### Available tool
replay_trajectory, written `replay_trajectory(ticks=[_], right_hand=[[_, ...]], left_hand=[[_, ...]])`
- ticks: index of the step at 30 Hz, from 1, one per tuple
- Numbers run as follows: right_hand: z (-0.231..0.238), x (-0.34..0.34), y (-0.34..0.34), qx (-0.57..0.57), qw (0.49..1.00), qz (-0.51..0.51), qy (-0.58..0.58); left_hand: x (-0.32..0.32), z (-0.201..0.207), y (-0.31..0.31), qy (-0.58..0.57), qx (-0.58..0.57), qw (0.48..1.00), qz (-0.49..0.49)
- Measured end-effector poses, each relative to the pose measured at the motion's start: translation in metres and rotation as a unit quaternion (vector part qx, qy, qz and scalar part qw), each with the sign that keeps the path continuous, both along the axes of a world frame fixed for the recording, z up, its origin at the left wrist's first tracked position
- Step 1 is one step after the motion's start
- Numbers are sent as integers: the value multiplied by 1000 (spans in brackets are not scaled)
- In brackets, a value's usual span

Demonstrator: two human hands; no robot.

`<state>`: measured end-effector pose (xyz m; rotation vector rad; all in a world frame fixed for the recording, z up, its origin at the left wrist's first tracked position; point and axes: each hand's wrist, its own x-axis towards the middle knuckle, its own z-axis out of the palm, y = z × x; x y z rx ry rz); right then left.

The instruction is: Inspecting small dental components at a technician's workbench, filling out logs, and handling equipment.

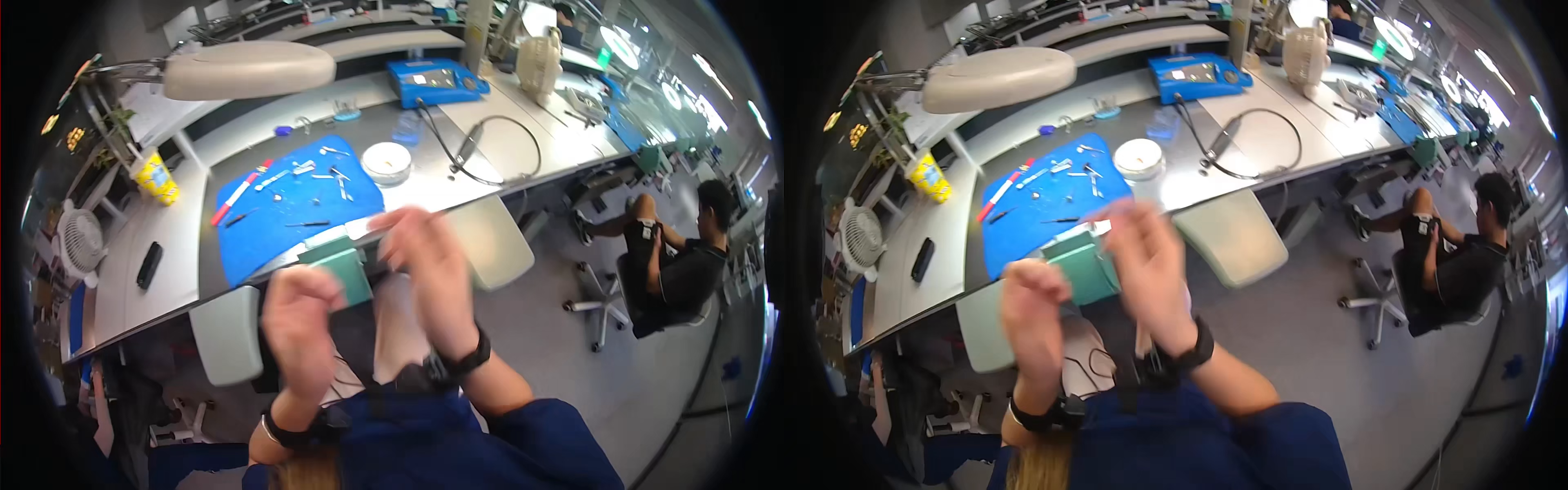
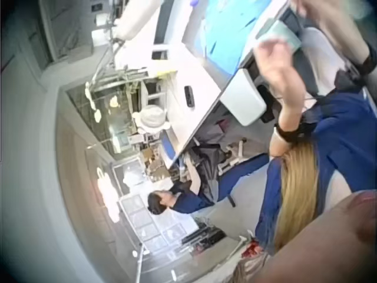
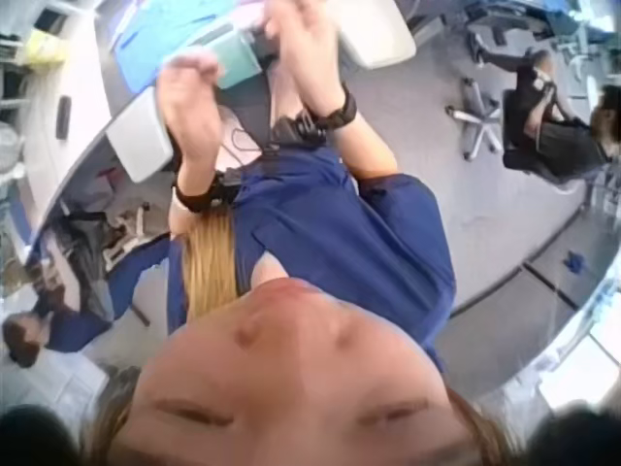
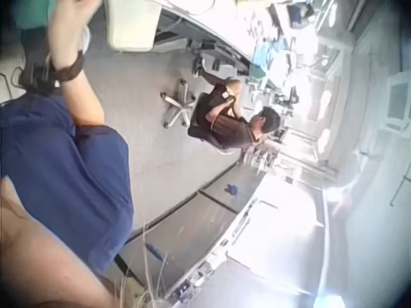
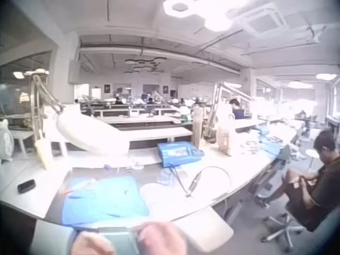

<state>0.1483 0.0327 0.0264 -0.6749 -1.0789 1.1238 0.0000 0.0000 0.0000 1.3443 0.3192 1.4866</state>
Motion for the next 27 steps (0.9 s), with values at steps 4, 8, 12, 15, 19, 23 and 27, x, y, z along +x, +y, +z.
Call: replay_trajectory(ticks=[4, 8, 12, 15, 19, 23, 27], right_hand=[[17, 48, 39, 44, 966, -202, 154], [7, 93, 51, 58, 940, -267, 204], [12, 117, 46, 234, 773, -585, -78], [16, 133, 42, 254, 725, -625, -139], [14, 138, 38, 231, 790, -565, -47], [13, 154, 28, 197, 877, 21, 437], [14, 167, 24, 222, 827, 207, 473]], left_hand=[[104, 5, -13, 125, -164, 978, 15], [138, -9, -1, 100, -218, 971, -19], [159, -21, 4, 82, -216, 973, -16], [172, -25, 5, 74, -214, 974, -18], [171, -22, 1, 167, -236, 957, -37], [164, -33, -8, 244, -310, 913, -107], [160, -61, -27, 236, -207, 943, -110]])
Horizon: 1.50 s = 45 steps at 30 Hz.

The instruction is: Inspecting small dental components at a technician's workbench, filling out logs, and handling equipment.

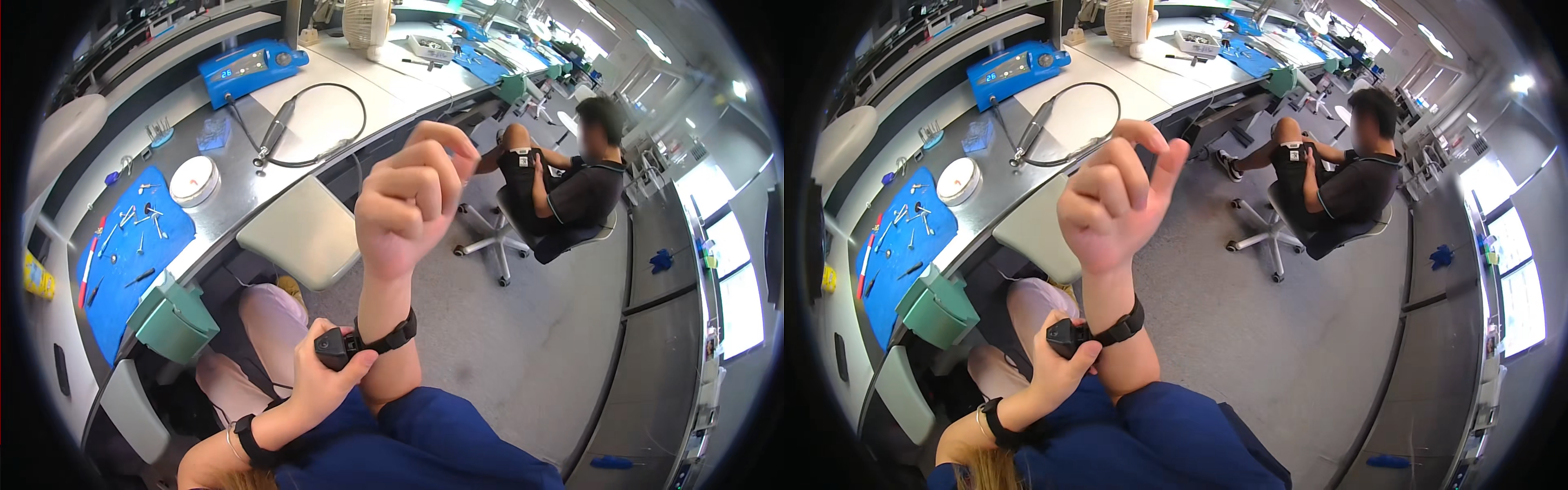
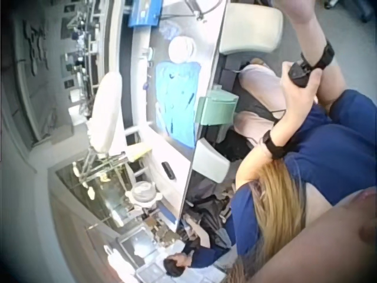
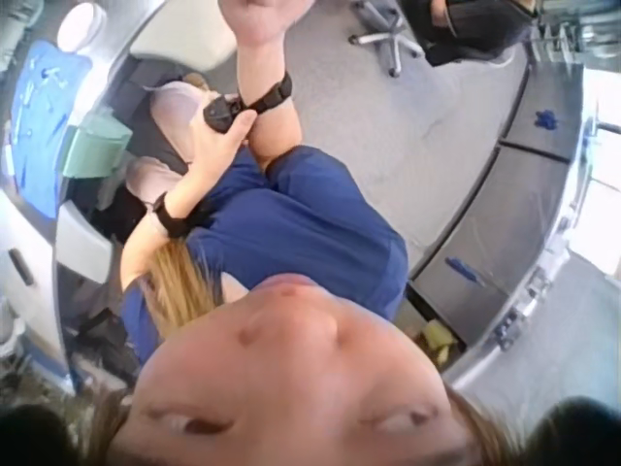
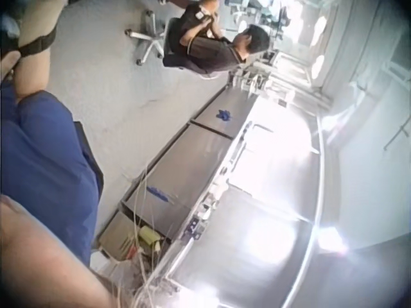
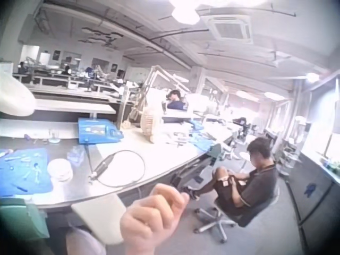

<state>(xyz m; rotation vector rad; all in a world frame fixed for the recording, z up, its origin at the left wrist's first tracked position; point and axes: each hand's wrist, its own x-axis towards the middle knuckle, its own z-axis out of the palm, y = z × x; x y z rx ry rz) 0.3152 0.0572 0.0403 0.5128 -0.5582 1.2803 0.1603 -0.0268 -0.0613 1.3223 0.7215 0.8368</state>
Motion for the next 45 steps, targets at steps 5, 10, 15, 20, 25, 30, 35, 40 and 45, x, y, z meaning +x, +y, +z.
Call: replay_trajectory(ticks=[5, 10, 15, 20, 25, 30, 35, 40, 45], right_hand=[[-12, -41, 24, -121, 739, -514, -419], [-59, -42, 86, -372, 827, -141, -397], [-89, -62, 123, -341, 667, -174, -640], [-69, -52, 169, -251, 541, -203, -777], [-47, -12, 238, -301, 215, -318, -873], [-50, -26, 253, -312, 131, -166, -926], [-53, -3, 247, -370, 249, -193, -874], [-12, 0, 211, -391, 719, -12, -574], [8, -48, 204, -144, 899, 223, -349]], left_hand=[[-3, 10, -2, 23, -9, 999, 38], [-34, -3, 25, -4, -56, 998, -41], [-159, 105, 19, -146, -249, 936, -202], [-262, 146, 14, -551, -55, 828, -91], [-318, 122, 81, -618, -106, 778, -33], [-343, 44, 170, -648, -333, 674, 124], [-336, 19, 190, -446, -237, 826, 250], [-326, 18, 185, -159, -124, 906, 372], [-319, 24, 182, -2, -38, 914, 403]])
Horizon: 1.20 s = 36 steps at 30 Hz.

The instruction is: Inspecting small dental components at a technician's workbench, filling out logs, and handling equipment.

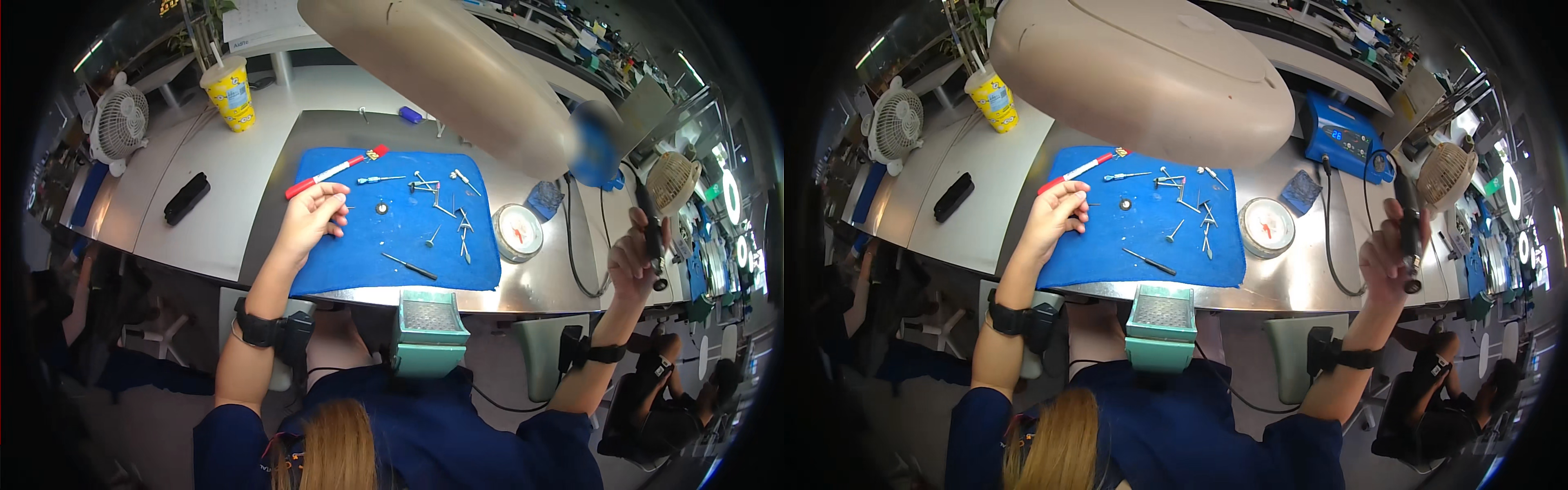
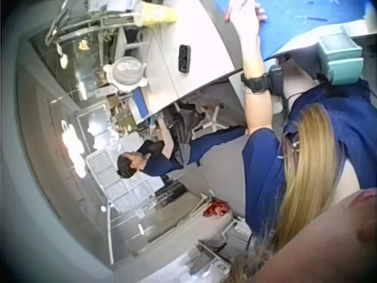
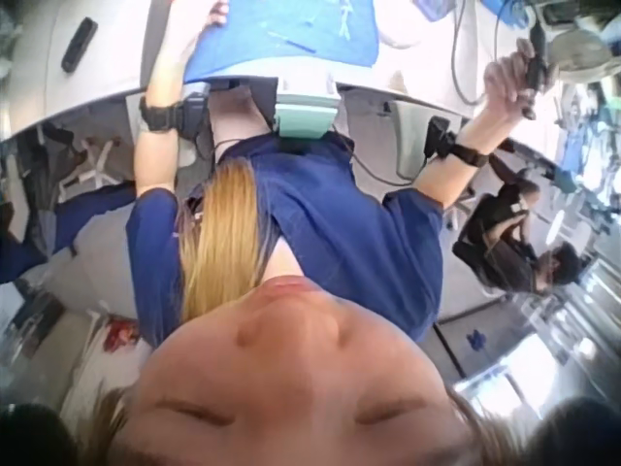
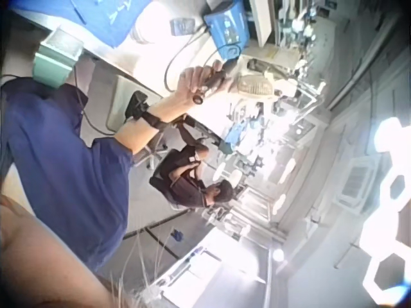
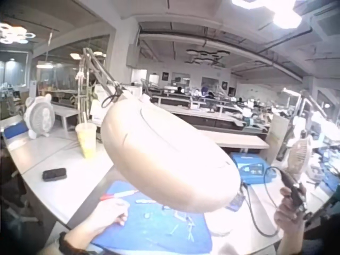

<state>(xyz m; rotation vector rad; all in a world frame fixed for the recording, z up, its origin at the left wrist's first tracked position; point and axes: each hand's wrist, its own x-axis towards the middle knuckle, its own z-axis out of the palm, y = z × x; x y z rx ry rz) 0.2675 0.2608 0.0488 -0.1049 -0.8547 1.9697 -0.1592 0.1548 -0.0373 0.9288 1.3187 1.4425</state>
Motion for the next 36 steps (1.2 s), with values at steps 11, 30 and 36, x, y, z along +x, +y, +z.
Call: replay_trajectory(ticks=[11, 30, 36], right_hand=[[-53, -33, 0, 162, 608, -126, -767], [25, -81, -58, 356, 570, -171, -720], [79, -157, -71, 483, 531, -7, -696]], left_hand=[[2, 7, -16, -43, -30, 998, -42], [-17, -8, -15, -271, -38, 962, 20], [-21, -7, -15, -262, -5, 959, 111]])
